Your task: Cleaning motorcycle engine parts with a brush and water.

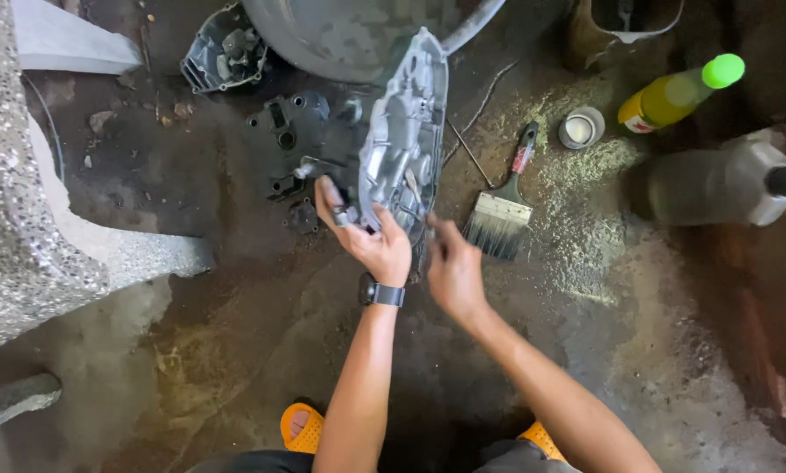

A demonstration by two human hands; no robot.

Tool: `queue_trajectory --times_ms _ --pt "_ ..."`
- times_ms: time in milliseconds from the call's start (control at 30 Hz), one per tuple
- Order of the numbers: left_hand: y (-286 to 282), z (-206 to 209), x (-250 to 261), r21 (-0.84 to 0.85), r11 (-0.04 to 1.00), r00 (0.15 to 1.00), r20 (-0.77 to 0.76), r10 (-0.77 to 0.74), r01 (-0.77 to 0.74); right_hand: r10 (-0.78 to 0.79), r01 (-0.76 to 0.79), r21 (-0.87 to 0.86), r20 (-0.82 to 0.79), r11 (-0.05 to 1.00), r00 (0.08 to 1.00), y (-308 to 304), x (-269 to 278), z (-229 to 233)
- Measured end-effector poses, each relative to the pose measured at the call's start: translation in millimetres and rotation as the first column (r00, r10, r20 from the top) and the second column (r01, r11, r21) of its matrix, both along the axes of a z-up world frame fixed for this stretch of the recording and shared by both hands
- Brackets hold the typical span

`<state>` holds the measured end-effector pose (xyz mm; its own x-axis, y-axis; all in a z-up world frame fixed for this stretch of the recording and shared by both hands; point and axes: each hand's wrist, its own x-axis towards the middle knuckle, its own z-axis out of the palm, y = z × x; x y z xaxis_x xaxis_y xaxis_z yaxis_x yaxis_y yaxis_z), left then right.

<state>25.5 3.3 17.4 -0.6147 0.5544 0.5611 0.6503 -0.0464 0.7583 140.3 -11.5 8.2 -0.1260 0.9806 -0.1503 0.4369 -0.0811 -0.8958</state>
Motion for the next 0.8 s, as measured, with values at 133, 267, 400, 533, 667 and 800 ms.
queue_trajectory --times_ms 133,267,400,533,667,800 --pt "-3 -2 -1 -0.042 0.999 1.000 -0.022 -0.022 0.021 -0.078 0.081 0.037 -0.092 0.996 0.993 15 -1 7" --pt "-1 -8 -10 0.013 0.999 0.999 -0.017 -0.034 0.035 0.048 -0.046 0.166 -0.011 0.985 0.999 -10 25 -20" --pt "-7 -21 -18 0.010 1.000 0.999 -0.041 0.005 -0.005 0.032 -0.019 -0.076 0.170 0.997 0.985 7 42 25" --pt "-17 -25 -12 0.005 0.998 0.997 -0.055 -0.059 0.059 0.185 -0.268 0.250 0.310 0.930 0.932 32 40 35" --pt "-18 -22 -5 -0.004 0.988 0.987 -0.057 -0.153 0.153 0.185 -0.340 0.416 0.370 0.844 0.910 27 50 46" --pt "-20 -22 0 -0.005 0.983 0.983 -0.014 -0.183 0.183 0.133 -0.306 0.310 0.474 0.900 0.870 44 64 72"
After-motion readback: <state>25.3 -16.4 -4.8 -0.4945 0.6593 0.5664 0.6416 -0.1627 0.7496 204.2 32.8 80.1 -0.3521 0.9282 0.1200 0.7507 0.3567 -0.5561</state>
